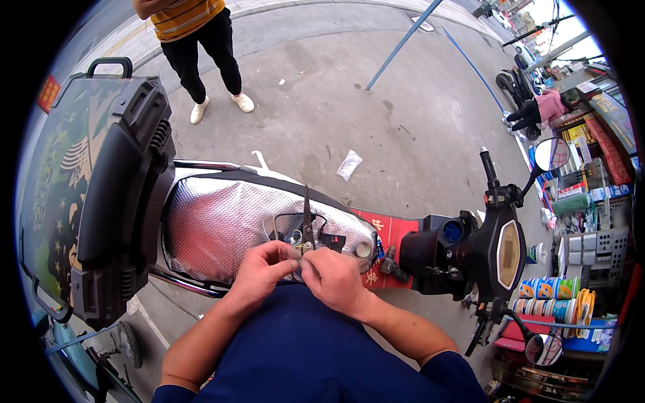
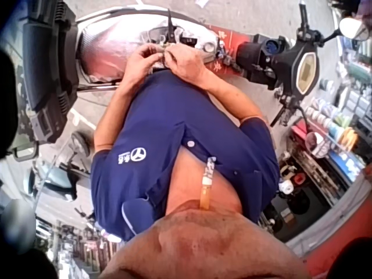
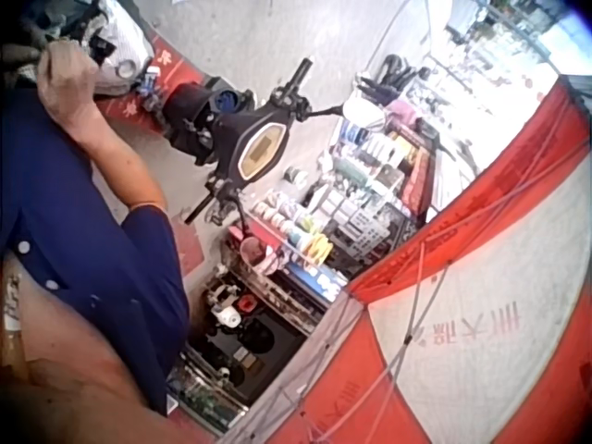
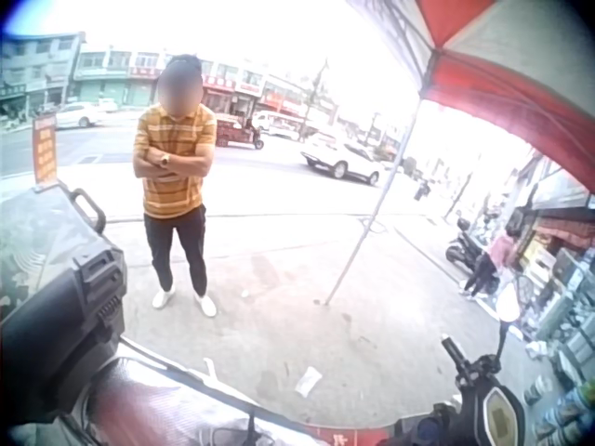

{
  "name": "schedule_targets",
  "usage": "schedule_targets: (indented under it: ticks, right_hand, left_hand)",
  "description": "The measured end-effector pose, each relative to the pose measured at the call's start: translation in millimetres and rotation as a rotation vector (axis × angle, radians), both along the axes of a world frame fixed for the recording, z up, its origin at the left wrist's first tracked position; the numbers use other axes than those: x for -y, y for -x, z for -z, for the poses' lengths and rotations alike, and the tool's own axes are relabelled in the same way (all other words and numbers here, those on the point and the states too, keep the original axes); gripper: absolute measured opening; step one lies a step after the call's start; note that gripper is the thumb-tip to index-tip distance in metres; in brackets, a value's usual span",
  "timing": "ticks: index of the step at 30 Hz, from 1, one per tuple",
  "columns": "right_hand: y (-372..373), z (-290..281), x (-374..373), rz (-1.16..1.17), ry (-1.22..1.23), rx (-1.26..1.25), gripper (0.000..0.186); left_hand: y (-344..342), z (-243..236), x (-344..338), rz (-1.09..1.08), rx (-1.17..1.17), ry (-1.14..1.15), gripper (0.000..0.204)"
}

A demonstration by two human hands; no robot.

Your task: The person works on the wiring of a scooter parked on a sidewalk. They use shears to strip the insulation from several colored wires and then twist the exposed ends together by hand. The person handles the wires and tools directly while standing next to the scooter.

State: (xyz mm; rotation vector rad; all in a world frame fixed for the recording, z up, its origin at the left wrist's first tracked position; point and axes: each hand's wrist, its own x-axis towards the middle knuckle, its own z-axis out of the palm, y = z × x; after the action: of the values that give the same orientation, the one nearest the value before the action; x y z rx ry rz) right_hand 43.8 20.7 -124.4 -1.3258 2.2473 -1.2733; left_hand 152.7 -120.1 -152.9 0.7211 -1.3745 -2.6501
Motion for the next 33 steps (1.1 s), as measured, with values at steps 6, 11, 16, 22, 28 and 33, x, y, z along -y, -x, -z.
schedule_targets:
  ticks: [6, 11, 16, 22, 28, 33]
  right_hand:
    - [2, 5, 2, 0.190, -0.060, 1.674, 0.018]
    - [5, -3, -8, 0.032, -0.012, 0.210, 0.019]
    - [13, 0, -1, -0.171, 0.062, -0.521, 0.021]
    - [14, 9, -8, 0.099, -0.083, 1.699, 0.017]
    - [9, -2, -10, 0.060, 0.018, 1.734, 0.021]
    - [10, -5, -7, 0.002, -0.071, 1.502, 0.023]
  left_hand:
    - [0, -4, -4, -0.009, 0.013, 0.066, 0.014]
    - [1, -11, 2, -0.022, 0.016, -0.049, 0.015]
    - [1, -8, 1, 0.015, 0.008, -0.057, 0.014]
    - [0, -14, -2, 0.005, 0.021, -0.008, 0.013]
    - [2, -12, -2, 0.031, 0.032, -0.065, 0.010]
    - [2, -12, -1, 0.069, 0.061, -0.102, 0.010]
